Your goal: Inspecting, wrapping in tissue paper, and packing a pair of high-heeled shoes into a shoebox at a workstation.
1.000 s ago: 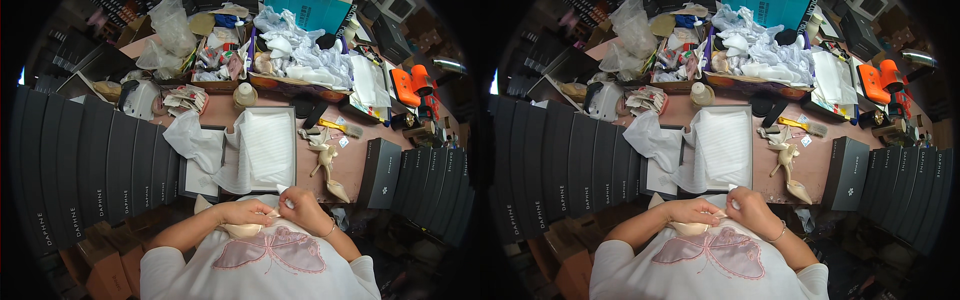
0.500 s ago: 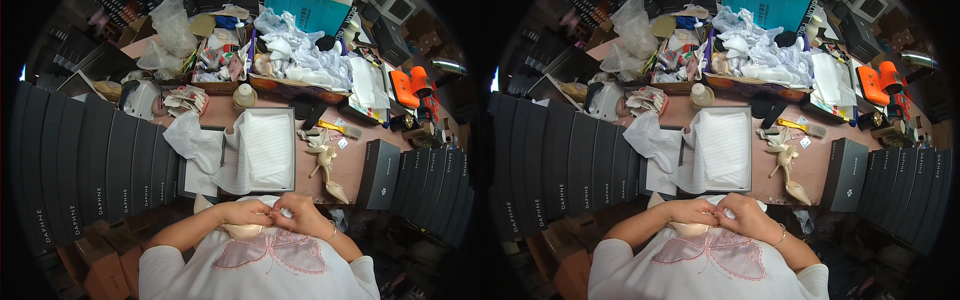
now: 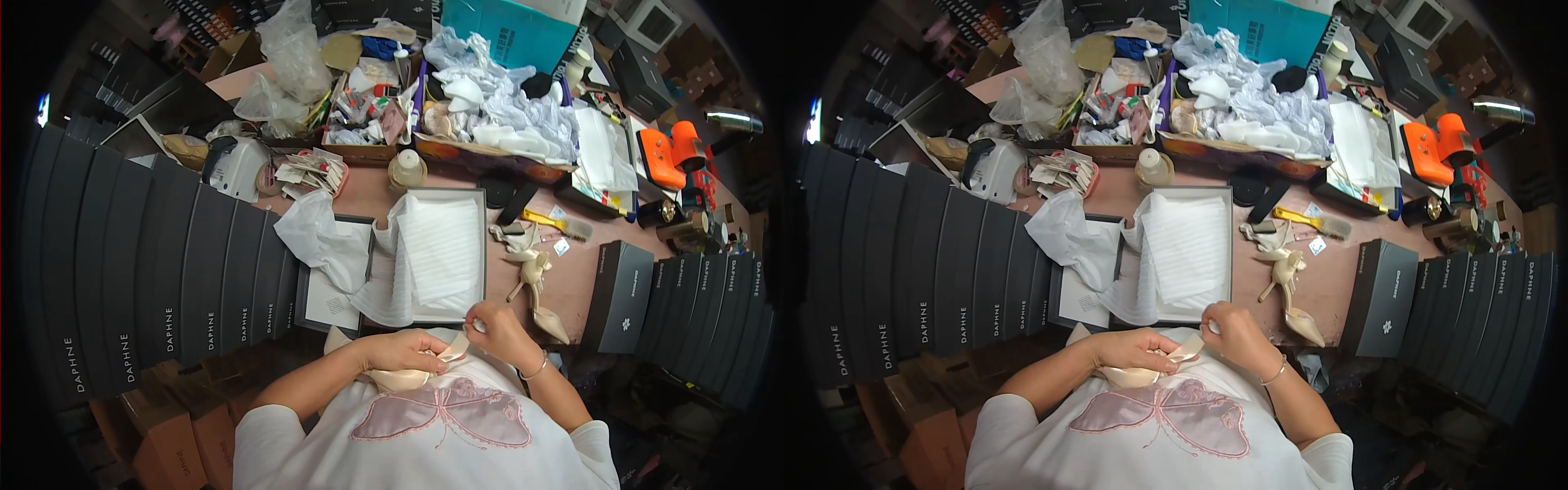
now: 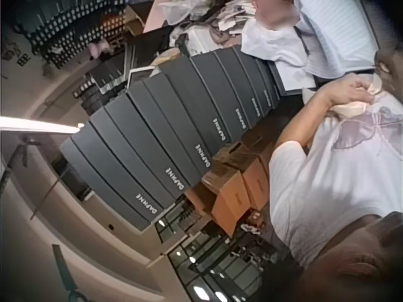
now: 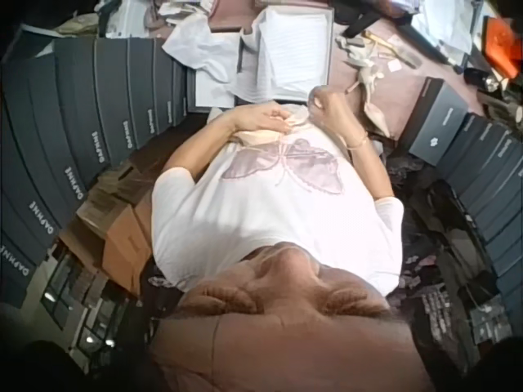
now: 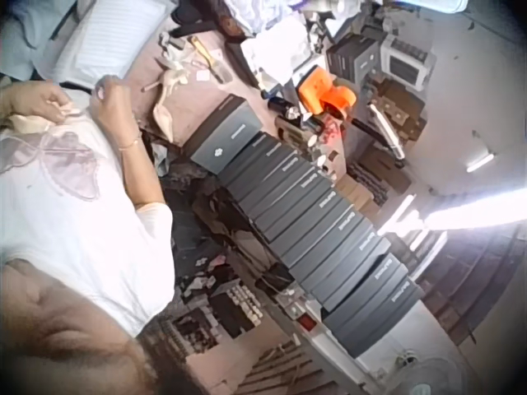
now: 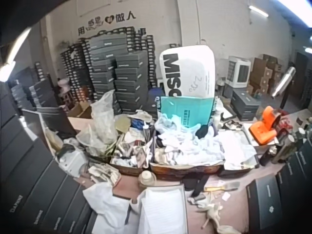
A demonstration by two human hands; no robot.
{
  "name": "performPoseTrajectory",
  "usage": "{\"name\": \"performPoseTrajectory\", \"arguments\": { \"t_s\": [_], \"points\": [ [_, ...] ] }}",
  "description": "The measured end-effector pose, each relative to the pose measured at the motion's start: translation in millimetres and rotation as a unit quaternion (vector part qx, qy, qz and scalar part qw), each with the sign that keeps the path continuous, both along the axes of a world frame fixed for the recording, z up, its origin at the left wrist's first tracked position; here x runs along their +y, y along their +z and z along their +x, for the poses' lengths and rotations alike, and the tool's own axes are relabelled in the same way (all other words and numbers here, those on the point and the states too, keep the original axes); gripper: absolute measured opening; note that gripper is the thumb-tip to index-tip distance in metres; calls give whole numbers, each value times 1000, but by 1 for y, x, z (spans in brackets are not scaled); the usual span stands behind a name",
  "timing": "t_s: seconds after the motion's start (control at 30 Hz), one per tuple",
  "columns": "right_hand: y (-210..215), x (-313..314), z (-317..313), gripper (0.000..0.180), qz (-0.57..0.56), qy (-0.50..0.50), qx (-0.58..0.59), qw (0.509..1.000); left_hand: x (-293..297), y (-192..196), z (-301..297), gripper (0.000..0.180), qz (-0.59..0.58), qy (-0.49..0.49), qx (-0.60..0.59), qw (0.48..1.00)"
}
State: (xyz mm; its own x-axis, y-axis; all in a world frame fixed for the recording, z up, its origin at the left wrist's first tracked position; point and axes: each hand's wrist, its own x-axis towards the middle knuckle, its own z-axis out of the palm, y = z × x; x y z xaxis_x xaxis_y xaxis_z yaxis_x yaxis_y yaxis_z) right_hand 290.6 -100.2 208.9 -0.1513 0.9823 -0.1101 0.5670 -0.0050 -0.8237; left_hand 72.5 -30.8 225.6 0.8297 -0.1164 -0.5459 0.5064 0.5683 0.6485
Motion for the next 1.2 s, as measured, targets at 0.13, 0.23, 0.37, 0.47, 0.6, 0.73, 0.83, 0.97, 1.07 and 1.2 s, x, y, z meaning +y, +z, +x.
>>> {"name": "performPoseTrajectory", "arguments": {
  "t_s": [0.13, 0.23, 0.37, 0.47, 0.6, 0.73, 0.83, 0.97, 1.07, 1.2],
  "points": [
    [29, 18, 2, 12, 6, -68, 40, 997, 5, -13, -8, 50, 26, 127, -16, 991],
    [29, 56, -3, 14, 65, -56, 35, 996, -11, -30, -21, 41, 84, 347, -81, 931],
    [23, 119, -24, 17, 25, -50, 101, 993, -17, 0, -41, 28, 394, 289, 139, 861],
    [-3, 182, -45, 17, 67, -51, 182, 980, -43, 5, -62, 34, 391, 340, 131, 845],
    [-13, 288, -70, 37, 109, -65, 135, 983, -61, -2, -85, 59, 459, 293, 101, 833],
    [-31, 371, -69, 57, 193, -135, 103, 966, -53, -2, -88, 59, 410, 357, 80, 835],
    [-23, 375, -64, 55, 143, -79, 167, 972, -41, -14, -105, 55, 286, 458, 77, 838],
    [30, 263, -55, 46, -51, 53, 308, 948, 15, -7, -103, 45, 139, 690, -17, 710],
    [21, 156, -25, 56, -103, 137, 310, 935, 39, 8, -70, 44, 122, 734, -61, 665],
    [43, 67, -53, 82, -123, 34, 404, 906, 30, 18, 6, 51, 329, 647, -45, 686]
  ]
}}
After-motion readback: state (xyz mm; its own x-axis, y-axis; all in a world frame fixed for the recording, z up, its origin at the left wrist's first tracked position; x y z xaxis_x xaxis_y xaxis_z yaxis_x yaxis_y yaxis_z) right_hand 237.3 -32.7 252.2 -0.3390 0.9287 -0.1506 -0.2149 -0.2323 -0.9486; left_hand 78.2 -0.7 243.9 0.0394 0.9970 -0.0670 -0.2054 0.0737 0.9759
